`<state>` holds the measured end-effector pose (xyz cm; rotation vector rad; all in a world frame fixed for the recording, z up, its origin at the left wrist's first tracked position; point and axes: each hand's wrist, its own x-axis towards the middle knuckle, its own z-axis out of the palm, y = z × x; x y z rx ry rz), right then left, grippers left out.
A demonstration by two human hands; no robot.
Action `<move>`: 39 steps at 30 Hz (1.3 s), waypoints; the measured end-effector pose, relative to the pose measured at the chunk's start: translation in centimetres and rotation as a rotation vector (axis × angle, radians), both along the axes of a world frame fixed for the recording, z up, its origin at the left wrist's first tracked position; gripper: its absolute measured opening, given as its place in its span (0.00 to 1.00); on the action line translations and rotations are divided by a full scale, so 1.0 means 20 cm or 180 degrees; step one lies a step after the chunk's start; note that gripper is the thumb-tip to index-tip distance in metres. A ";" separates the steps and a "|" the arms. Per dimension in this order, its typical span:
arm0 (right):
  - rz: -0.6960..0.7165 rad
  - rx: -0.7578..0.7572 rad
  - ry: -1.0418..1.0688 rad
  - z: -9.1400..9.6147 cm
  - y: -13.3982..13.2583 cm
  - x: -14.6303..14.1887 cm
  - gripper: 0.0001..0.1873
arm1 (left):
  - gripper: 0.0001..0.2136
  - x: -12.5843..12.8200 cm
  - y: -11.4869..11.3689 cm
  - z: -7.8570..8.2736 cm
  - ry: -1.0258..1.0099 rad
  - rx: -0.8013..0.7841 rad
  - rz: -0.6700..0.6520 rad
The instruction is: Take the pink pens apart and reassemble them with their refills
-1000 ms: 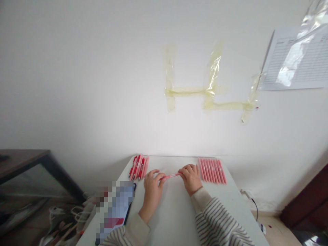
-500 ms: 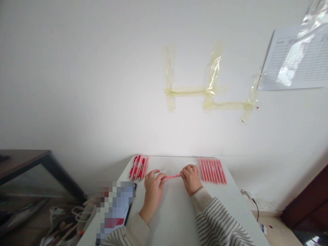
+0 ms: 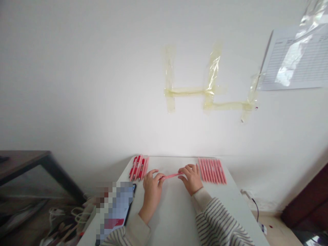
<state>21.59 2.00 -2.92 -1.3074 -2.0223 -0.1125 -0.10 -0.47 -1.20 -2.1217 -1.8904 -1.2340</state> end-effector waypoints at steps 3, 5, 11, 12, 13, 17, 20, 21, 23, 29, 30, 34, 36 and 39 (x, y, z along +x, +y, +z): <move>-0.0035 0.0060 0.0006 0.01 0.00 -0.01 0.10 | 0.08 0.00 0.00 0.00 -0.0033 0.0017 -0.0076; -0.0048 0.0080 0.0010 0.01 -0.01 -0.01 0.12 | 0.09 0.00 -0.01 0.00 -0.0075 0.0034 -0.0138; -0.0085 0.0061 -0.0048 -0.01 0.00 -0.01 0.12 | 0.08 0.00 -0.01 0.02 -0.0128 0.0050 -0.0221; -0.0095 0.0045 -0.0049 -0.01 0.00 -0.01 0.12 | 0.08 0.00 -0.01 0.02 -0.0125 0.0044 -0.0204; -0.0103 0.0027 -0.0052 -0.01 0.00 -0.01 0.13 | 0.08 0.00 -0.01 0.02 -0.0124 0.0038 -0.0181; -0.0132 0.0000 -0.0091 -0.02 0.00 -0.01 0.18 | 0.08 0.00 -0.01 0.02 -0.0128 -0.0002 -0.0076; -0.0156 0.0002 -0.0105 -0.02 0.00 -0.01 0.14 | 0.09 0.00 -0.01 0.02 -0.0111 -0.0030 -0.0027; -0.0164 0.0009 -0.0104 -0.02 0.00 -0.01 0.12 | 0.09 0.00 -0.01 0.02 -0.0104 -0.0033 -0.0020; -0.0228 0.0047 -0.0062 -0.01 0.00 -0.02 0.11 | 0.09 0.00 -0.01 0.02 -0.0096 -0.0025 -0.0023; -0.0208 0.0077 -0.0030 0.01 -0.02 -0.03 0.11 | 0.08 0.00 -0.01 0.03 -0.0136 0.0048 -0.0032; -0.0189 0.0088 -0.0035 0.01 -0.02 -0.03 0.11 | 0.08 0.00 -0.01 0.03 -0.0141 0.0058 -0.0045; -0.0187 0.0128 0.0121 0.00 -0.01 -0.03 0.12 | 0.08 0.00 -0.01 0.03 -0.0120 0.0037 -0.0083; -0.0158 0.0081 0.0203 0.00 -0.01 -0.03 0.14 | 0.09 0.00 -0.01 0.02 -0.0101 0.0032 -0.0063; -0.0107 0.0019 0.0200 0.00 -0.01 -0.02 0.15 | 0.09 0.00 0.00 0.01 -0.0074 0.0062 -0.0002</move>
